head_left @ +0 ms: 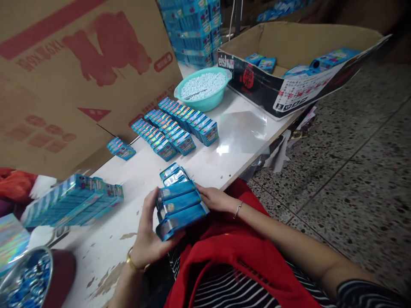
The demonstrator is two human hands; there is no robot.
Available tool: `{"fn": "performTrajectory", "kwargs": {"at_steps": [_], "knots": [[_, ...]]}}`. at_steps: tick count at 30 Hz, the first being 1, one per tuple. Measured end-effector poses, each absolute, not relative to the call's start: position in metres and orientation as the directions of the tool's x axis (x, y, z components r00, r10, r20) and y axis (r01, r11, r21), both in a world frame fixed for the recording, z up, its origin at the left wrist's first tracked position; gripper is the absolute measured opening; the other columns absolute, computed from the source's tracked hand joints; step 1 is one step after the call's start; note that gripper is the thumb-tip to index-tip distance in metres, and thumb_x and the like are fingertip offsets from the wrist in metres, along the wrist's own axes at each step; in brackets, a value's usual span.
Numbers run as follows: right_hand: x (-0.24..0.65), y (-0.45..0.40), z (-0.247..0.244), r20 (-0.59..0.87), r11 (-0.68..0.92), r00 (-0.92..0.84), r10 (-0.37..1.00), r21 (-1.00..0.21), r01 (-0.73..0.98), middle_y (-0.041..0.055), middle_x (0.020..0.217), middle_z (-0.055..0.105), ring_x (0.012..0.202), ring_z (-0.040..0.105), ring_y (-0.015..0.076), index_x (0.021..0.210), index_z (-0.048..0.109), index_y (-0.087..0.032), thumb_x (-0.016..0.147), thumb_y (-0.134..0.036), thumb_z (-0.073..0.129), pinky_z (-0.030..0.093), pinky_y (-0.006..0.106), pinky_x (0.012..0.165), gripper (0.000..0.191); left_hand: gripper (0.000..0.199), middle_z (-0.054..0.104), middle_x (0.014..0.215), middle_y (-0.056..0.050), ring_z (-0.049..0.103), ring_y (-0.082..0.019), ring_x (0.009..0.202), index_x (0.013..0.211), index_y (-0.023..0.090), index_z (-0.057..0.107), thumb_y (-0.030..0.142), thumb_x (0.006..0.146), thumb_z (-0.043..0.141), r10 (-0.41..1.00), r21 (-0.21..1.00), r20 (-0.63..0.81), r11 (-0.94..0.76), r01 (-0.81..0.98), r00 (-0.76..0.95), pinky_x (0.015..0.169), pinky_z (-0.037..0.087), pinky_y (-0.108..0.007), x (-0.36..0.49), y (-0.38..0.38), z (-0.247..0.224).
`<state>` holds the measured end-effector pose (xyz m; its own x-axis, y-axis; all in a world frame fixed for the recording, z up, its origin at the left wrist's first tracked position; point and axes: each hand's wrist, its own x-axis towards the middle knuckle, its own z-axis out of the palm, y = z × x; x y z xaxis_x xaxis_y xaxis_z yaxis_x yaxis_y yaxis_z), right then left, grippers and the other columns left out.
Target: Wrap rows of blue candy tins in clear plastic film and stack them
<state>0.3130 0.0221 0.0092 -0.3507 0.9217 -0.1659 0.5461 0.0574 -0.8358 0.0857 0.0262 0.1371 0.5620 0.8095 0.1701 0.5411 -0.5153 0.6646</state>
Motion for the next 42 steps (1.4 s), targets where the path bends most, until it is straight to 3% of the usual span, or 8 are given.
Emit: {"fn": "performTrajectory", "kwargs": {"at_steps": [14,17,22,31,34,36,39,42], "knots": [[0.313,0.017,0.02,-0.214,0.039,-0.328,0.92,-0.784,0.62,0.0084,0.127,0.06,0.11,0.06,0.022,0.151,0.021,-0.021,0.098,-0.028,0.031,0.044,0.031,0.09,0.054,0.089,0.037,0.14,-0.02,0.041,-0.038,0.124,0.144,0.018,0.036,0.034,0.064,0.073,0.774,0.131,-0.129,-0.606,0.784,0.62,0.104,0.039,-0.05,0.136,0.026,0.123],[0.314,0.013,0.021,-0.185,0.07,-0.337,0.923,-0.782,0.62,0.0081,0.128,0.06,0.11,0.059,0.0218,0.151,0.019,-0.021,0.098,-0.026,0.031,0.043,0.032,0.091,0.054,0.084,0.031,0.148,-0.02,0.033,-0.041,0.132,0.143,0.021,0.038,0.035,0.067,0.072,0.758,0.062,-0.182,-0.627,0.777,0.626,0.108,0.03,-0.058,0.143,0.029,0.119],[0.31,0.007,0.019,-0.182,0.083,-0.315,0.931,-0.738,0.669,0.0121,0.132,0.056,0.113,0.058,0.0224,0.15,0.019,-0.017,0.097,-0.024,0.03,0.043,0.033,0.094,0.054,0.076,0.02,0.156,-0.018,0.01,-0.039,0.144,0.147,0.016,0.029,0.039,0.082,0.06,0.684,0.007,-0.133,-0.723,0.691,0.717,0.113,0.019,-0.059,0.124,0.025,0.089],[0.273,0.053,0.037,-0.262,0.159,-0.425,0.867,-0.663,0.732,0.0147,0.112,0.067,0.096,0.065,0.0272,0.15,0.02,-0.015,0.098,-0.034,0.031,0.051,0.036,0.077,0.056,0.077,0.029,0.152,-0.02,0.023,-0.038,0.141,0.151,0.012,0.01,0.032,0.087,0.045,0.633,-0.136,0.066,-0.76,0.635,0.771,0.11,0.021,-0.061,0.071,0.055,0.078],[0.287,0.069,0.04,-0.155,0.252,-0.455,0.877,-0.658,0.71,0.0112,0.113,0.066,0.101,0.063,0.025,0.136,0.045,-0.02,0.096,-0.039,0.041,0.05,0.035,0.081,0.045,0.071,0.035,0.149,-0.019,0.031,-0.04,0.137,0.152,0.016,0.008,0.034,0.091,0.039,0.683,-0.148,0.064,-0.714,0.684,0.727,0.108,0.019,-0.068,0.051,0.073,0.078],[0.318,0.072,0.035,0.002,0.226,-0.289,0.957,-0.628,0.745,0.0106,0.118,0.063,0.11,0.057,0.0232,0.125,0.055,-0.018,0.095,-0.041,0.046,0.045,0.035,0.093,0.039,0.069,0.036,0.149,-0.019,0.03,-0.042,0.137,0.152,0.019,0.012,0.039,0.091,0.038,0.712,-0.126,0.06,-0.69,0.713,0.7,0.105,0.015,-0.073,0.048,0.079,0.082],[0.38,0.068,0.018,0.115,-0.003,0.078,0.99,-0.544,0.839,0.0165,0.138,0.047,0.134,0.036,0.0264,0.136,0.046,-0.013,0.092,-0.051,0.051,0.028,0.043,0.111,0.058,0.067,0.029,0.152,-0.019,0.021,-0.042,0.141,0.149,0.023,0.023,0.043,0.089,0.046,0.749,-0.014,0.18,-0.646,0.763,0.637,0.107,0.011,-0.073,0.071,0.072,0.095],[0.425,0.065,-0.006,0.039,-0.079,0.106,0.994,-0.424,0.902,0.0136,0.153,0.027,0.145,0.011,0.0282,0.144,0.037,-0.015,0.092,-0.049,0.05,0.009,0.05,0.117,0.064,0.061,0.041,0.146,-0.014,0.034,-0.033,0.138,0.143,0.028,0.035,0.039,0.087,0.055,0.718,0.27,0.285,-0.696,0.665,0.636,0.113,0.023,-0.061,0.115,0.057,0.1]]}}
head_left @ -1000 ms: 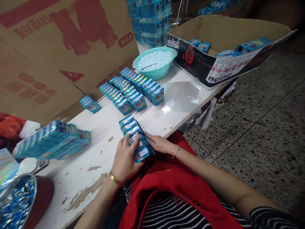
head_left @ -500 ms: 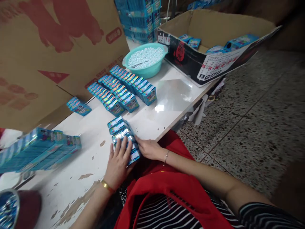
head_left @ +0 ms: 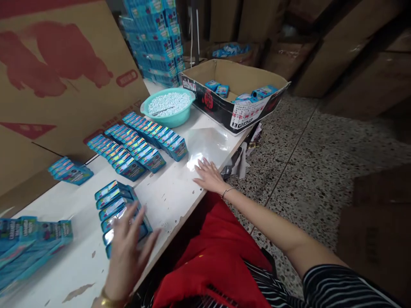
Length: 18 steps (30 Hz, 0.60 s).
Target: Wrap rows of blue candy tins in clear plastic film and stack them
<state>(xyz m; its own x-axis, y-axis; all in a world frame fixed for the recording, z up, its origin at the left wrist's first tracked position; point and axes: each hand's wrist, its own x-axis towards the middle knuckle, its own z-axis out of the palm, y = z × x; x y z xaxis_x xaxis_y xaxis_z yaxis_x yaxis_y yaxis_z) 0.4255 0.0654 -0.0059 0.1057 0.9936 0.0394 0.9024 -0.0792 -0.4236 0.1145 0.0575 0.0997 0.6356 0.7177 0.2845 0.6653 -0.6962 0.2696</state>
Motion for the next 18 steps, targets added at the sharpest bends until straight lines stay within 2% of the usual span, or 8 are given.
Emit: {"fn": "performTrajectory", "kwargs": {"at_steps": [3,5,7,9,11,13,15,18], "knots": [[0.437,0.068,-0.023,0.043,-0.06,0.084,0.996,-0.393,0.917,0.005,0.153,0.03,0.144,0.016,0.024,0.139,0.046,-0.021,0.099,-0.038,0.039,0.008,0.048,0.118,0.044,0.043,0.059,0.128,-0.011,0.054,-0.026,0.121,0.127,0.025,0.054,0.039,0.087,0.057,0.684,0.604,0.138,-0.631,0.487,0.716,0.107,0.041,-0.048,0.16,0.049,0.081],[0.433,0.072,-0.027,0.081,-0.071,0.113,0.99,-0.406,0.911,0.0024,0.15,0.036,0.143,0.022,0.0225,0.134,0.052,-0.024,0.099,-0.034,0.038,0.011,0.047,0.117,0.038,0.035,0.065,0.117,-0.011,0.06,-0.025,0.11,0.114,0.021,0.063,0.043,0.087,0.055,0.711,0.778,-0.023,-0.428,0.459,0.703,0.1,0.047,-0.043,0.185,0.049,0.059],[0.429,0.076,-0.028,0.11,-0.084,0.146,0.983,-0.438,0.895,0.0009,0.146,0.042,0.141,0.026,0.0208,0.128,0.057,-0.025,0.099,-0.032,0.039,0.015,0.046,0.117,0.035,0.038,0.068,0.104,-0.011,0.065,-0.023,0.097,0.104,0.017,0.065,0.048,0.084,0.057,0.77,0.898,-0.184,-0.121,0.423,0.611,0.089,0.053,-0.04,0.207,0.054,0.037],[0.426,0.078,-0.027,0.132,-0.104,0.189,0.973,-0.481,0.87,-0.0007,0.141,0.049,0.139,0.031,0.0188,0.122,0.061,-0.025,0.1,-0.029,0.038,0.017,0.045,0.117,0.032,0.044,0.068,0.096,-0.01,0.067,-0.02,0.083,0.099,0.015,0.063,0.052,0.077,0.064,0.818,0.932,-0.327,0.199,0.302,0.472,0.075,0.057,-0.034,0.229,0.06,0.02],[0.426,0.08,-0.028,0.15,-0.114,0.221,0.964,-0.517,0.849,-0.0006,0.137,0.053,0.138,0.034,0.0184,0.114,0.065,-0.023,0.099,-0.029,0.039,0.018,0.043,0.116,0.03,0.05,0.065,0.089,-0.008,0.067,-0.017,0.07,0.099,0.013,0.058,0.051,0.069,0.072,0.832,0.905,-0.425,0.4,0.145,0.357,0.063,0.056,-0.029,0.249,0.067,0.01],[0.427,0.081,-0.03,0.171,-0.092,0.214,0.962,-0.534,0.841,0.0016,0.137,0.053,0.138,0.034,0.0206,0.109,0.067,-0.021,0.095,-0.036,0.05,0.019,0.042,0.117,0.027,0.054,0.062,0.082,-0.004,0.065,-0.015,0.06,0.101,0.014,0.054,0.046,0.065,0.077,0.831,0.879,-0.467,0.473,0.057,0.302,0.056,0.054,-0.027,0.264,0.074,0.006],[0.426,0.082,-0.032,0.176,-0.056,0.178,0.968,-0.543,0.838,0.004,0.139,0.051,0.139,0.032,0.0228,0.109,0.067,-0.019,0.088,-0.041,0.06,0.019,0.043,0.117,0.031,0.056,0.059,0.075,-0.001,0.063,-0.013,0.054,0.1,0.014,0.051,0.044,0.062,0.078,0.835,0.874,-0.47,0.486,0.014,0.287,0.055,0.053,-0.027,0.271,0.079,0.006],[0.423,0.082,-0.028,0.156,-0.06,0.174,0.972,-0.553,0.831,0.0057,0.136,0.054,0.137,0.035,0.0211,0.111,0.067,-0.02,0.093,-0.034,0.055,0.022,0.042,0.116,0.026,0.055,0.057,0.067,0.003,0.059,-0.01,0.051,0.092,0.013,0.054,0.047,0.057,0.08,0.86,0.893,-0.414,0.447,-0.048,0.298,0.056,0.052,-0.026,0.264,0.08,0.009]]}}
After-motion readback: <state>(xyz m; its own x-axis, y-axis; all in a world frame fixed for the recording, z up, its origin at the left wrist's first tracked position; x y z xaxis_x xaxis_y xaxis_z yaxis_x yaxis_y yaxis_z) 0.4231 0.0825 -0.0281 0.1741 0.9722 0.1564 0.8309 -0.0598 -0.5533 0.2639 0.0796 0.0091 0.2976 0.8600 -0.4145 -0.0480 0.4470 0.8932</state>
